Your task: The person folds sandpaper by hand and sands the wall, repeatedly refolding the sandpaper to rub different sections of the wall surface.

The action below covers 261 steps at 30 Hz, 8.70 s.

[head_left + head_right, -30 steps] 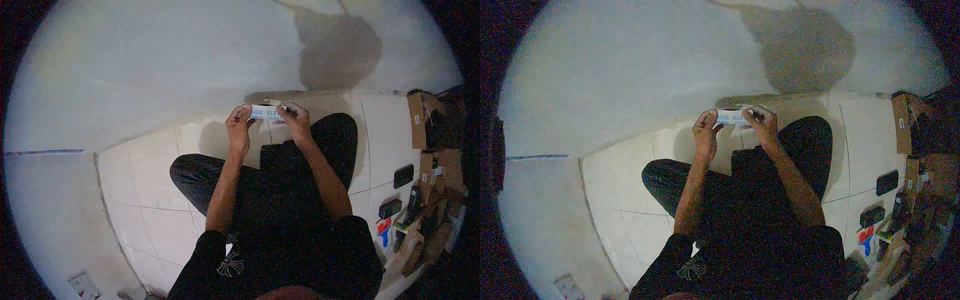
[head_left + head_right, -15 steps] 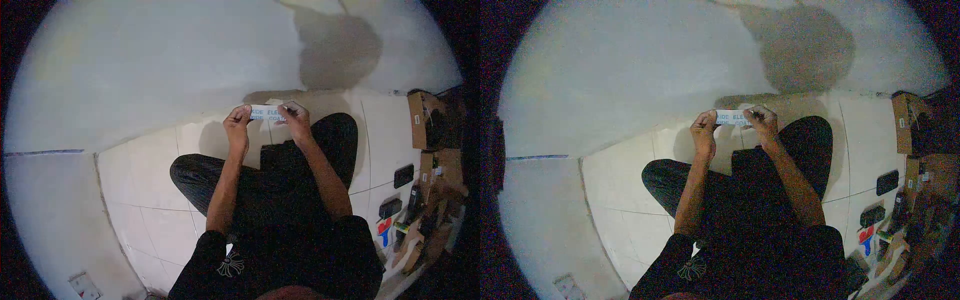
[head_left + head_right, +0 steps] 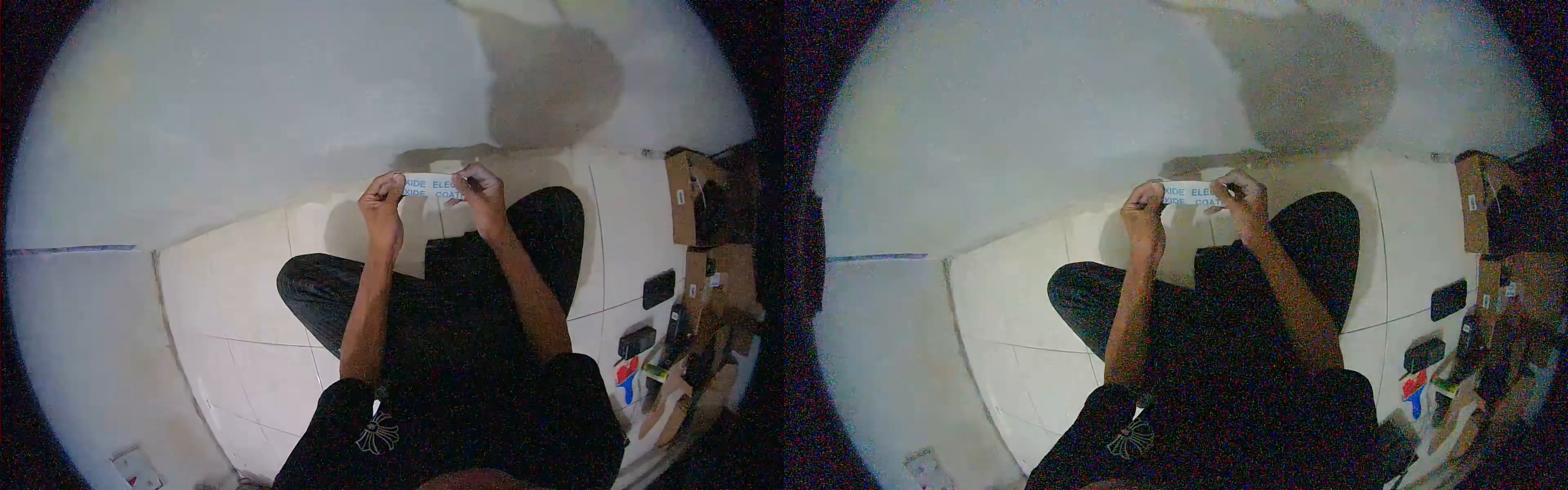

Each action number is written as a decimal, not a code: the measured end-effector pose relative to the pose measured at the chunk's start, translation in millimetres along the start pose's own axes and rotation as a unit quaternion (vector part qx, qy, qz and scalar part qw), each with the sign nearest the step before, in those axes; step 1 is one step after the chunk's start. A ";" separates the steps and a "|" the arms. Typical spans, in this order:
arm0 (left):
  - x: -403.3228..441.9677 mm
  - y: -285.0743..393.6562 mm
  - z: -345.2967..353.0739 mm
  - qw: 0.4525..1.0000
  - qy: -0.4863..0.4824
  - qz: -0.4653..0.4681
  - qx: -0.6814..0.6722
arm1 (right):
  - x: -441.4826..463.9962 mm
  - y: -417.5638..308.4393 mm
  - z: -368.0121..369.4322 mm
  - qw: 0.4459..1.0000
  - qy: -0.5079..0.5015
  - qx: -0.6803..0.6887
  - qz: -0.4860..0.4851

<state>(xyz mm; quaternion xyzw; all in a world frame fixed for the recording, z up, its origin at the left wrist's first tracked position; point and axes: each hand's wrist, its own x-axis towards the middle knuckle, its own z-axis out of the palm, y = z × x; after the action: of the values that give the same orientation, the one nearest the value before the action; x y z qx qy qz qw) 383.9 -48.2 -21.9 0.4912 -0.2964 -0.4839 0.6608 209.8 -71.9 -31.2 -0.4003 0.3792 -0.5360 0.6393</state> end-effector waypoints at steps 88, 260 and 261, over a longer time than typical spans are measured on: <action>-0.2 -12.6 18.9 0.990 -0.084 -0.110 0.030 | -0.8 -20.2 -4.8 0.940 -0.176 -0.218 0.197; 6.6 -9.3 2.5 0.984 -0.009 0.027 0.177 | 5.6 24.9 -4.9 0.927 -0.015 -0.371 -0.053; 6.6 -8.9 0.4 0.979 -0.013 0.008 0.204 | 5.3 24.9 -4.5 0.927 -0.015 -0.371 -0.050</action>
<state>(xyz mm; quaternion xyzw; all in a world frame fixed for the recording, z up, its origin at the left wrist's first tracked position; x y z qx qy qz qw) 382.8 -55.0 -30.6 0.6066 -0.4013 -0.4141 0.5472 215.9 -75.0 -56.1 -0.6358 0.5204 -0.3822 0.4229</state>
